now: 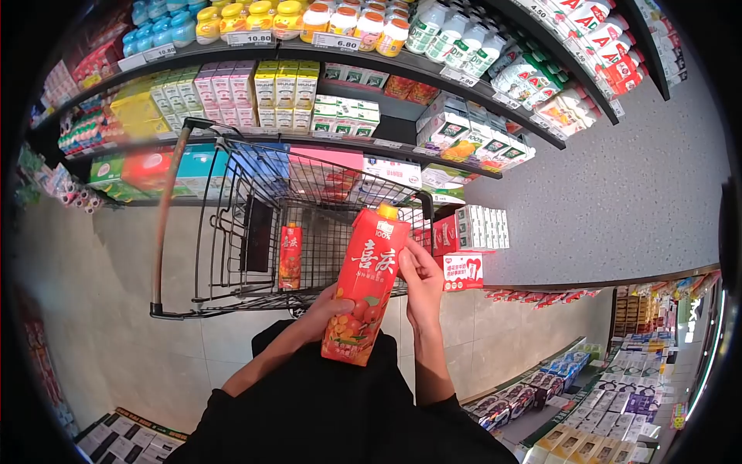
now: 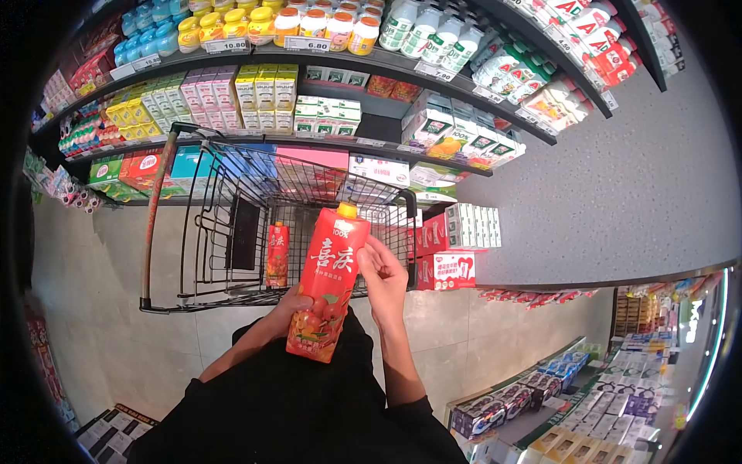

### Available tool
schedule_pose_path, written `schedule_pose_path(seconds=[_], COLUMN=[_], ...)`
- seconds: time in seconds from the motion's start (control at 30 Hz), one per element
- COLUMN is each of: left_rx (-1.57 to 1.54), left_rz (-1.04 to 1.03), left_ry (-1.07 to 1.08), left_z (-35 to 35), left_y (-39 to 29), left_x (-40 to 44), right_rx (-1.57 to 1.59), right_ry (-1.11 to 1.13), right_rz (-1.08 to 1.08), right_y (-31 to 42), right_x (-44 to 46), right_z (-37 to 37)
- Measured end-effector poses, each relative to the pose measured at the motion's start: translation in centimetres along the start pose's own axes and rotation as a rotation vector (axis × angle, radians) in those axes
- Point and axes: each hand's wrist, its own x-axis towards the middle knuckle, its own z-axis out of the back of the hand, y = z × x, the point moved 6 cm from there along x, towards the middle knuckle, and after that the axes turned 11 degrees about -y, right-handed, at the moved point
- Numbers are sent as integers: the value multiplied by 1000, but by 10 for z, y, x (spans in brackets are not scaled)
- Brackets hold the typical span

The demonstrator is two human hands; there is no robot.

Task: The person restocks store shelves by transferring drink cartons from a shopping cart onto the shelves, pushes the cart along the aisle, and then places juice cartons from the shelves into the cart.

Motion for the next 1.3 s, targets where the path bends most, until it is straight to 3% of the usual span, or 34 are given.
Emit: schedule_pose_path(seconds=[0.23, 0.6, 0.77, 0.93, 1.13, 1.23, 1.3], left_rx=[-100, -94, -41, 15, 330, 924, 1014], left_rz=[58, -11, -48, -111, -203, -226, -122], left_ry=[52, 105, 70, 4, -192, -285, -299], left_z=[2, -14, -13, -2, -4, -8, -6], left_y=[13, 4, 0, 4, -6, -14, -18], left_x=[1, -1, -2, 2, 1, 0, 1], right_rx=[-9, 45, -18, 7, -34, -23, 32], right_ry=[15, 132, 145, 233, 221, 148, 55], right_rz=[-49, -20, -256, -180, -294, -393, -479], right_y=[-6, 3, -21, -13, -35, -51, -63], right_x=[-11, -20, -23, -38, -38, -32, -26], right_z=[8, 9, 20, 2, 7, 7, 8])
